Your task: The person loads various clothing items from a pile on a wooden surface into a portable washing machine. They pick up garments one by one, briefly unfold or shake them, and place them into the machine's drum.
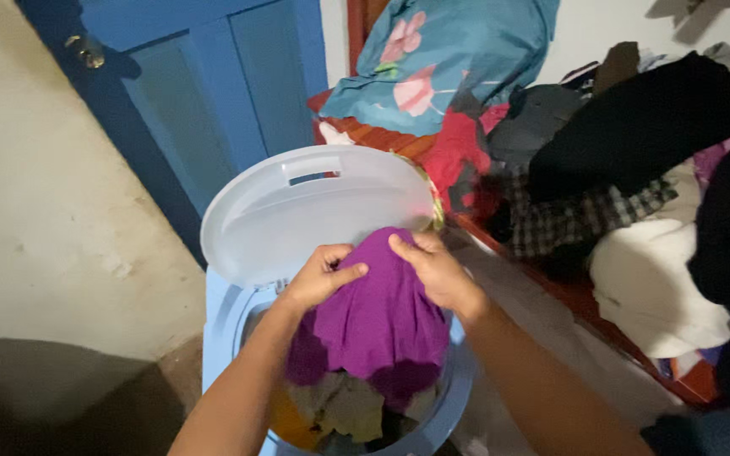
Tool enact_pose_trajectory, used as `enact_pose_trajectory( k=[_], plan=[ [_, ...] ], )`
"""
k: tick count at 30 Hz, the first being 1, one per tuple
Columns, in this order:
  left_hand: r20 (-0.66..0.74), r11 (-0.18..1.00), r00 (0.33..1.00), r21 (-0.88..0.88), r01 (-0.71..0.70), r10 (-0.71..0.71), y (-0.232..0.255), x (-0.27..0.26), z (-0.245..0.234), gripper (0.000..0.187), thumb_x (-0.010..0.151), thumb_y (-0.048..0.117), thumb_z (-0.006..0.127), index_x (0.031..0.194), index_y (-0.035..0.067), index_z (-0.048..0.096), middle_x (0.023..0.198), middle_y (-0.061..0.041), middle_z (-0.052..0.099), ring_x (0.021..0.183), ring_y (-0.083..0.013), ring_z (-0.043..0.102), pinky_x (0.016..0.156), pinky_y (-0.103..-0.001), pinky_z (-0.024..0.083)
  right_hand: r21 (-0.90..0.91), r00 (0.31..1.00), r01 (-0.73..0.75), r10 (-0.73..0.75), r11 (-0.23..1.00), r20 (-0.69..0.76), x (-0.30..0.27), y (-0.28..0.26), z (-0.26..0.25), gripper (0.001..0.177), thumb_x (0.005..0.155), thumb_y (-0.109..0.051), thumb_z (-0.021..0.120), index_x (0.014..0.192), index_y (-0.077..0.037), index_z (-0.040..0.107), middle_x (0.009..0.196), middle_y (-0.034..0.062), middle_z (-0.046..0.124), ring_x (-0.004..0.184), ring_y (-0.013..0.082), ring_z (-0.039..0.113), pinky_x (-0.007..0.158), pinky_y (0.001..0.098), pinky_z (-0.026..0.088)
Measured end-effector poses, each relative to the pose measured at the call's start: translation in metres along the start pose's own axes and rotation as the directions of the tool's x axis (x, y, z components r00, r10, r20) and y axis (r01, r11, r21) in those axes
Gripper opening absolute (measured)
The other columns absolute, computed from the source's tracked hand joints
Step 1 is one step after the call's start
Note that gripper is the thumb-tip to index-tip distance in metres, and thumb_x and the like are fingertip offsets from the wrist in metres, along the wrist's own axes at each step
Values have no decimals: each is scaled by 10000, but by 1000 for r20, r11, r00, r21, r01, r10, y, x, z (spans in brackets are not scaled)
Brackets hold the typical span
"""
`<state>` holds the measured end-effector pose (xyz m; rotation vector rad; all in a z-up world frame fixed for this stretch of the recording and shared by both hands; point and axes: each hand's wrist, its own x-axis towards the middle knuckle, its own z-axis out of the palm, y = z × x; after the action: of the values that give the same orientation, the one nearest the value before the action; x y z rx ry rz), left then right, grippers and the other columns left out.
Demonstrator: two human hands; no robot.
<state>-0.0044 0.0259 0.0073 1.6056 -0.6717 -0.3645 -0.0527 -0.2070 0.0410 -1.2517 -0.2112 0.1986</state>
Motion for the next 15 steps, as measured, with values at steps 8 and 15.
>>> enact_pose_trajectory(
  k=[8, 15],
  plan=[
    [12, 792, 900, 481, 376, -435, 19, -41, -60, 303, 836, 291, 795, 1045, 72, 805, 955, -91, 813, 894, -196, 753, 916, -335, 538, -250, 928, 211, -274, 945, -253, 34, -6, -45, 277, 1031, -241, 605, 1064, 2, 734, 1003, 44, 742, 902, 136, 667, 843, 327, 537],
    [-186, 956, 957, 152, 252, -223, -17, -48, -113, 348, 1005, 344, 635, 932, 41, 790, 785, -32, 700, 733, -143, 593, 746, -338, 506, -90, 869, 342, -351, 935, -348, 44, -1, -94, 216, 1037, -190, 656, 1081, 13, 715, 1008, 43, 683, 908, 168, 614, 841, 352, 498]
  ],
)
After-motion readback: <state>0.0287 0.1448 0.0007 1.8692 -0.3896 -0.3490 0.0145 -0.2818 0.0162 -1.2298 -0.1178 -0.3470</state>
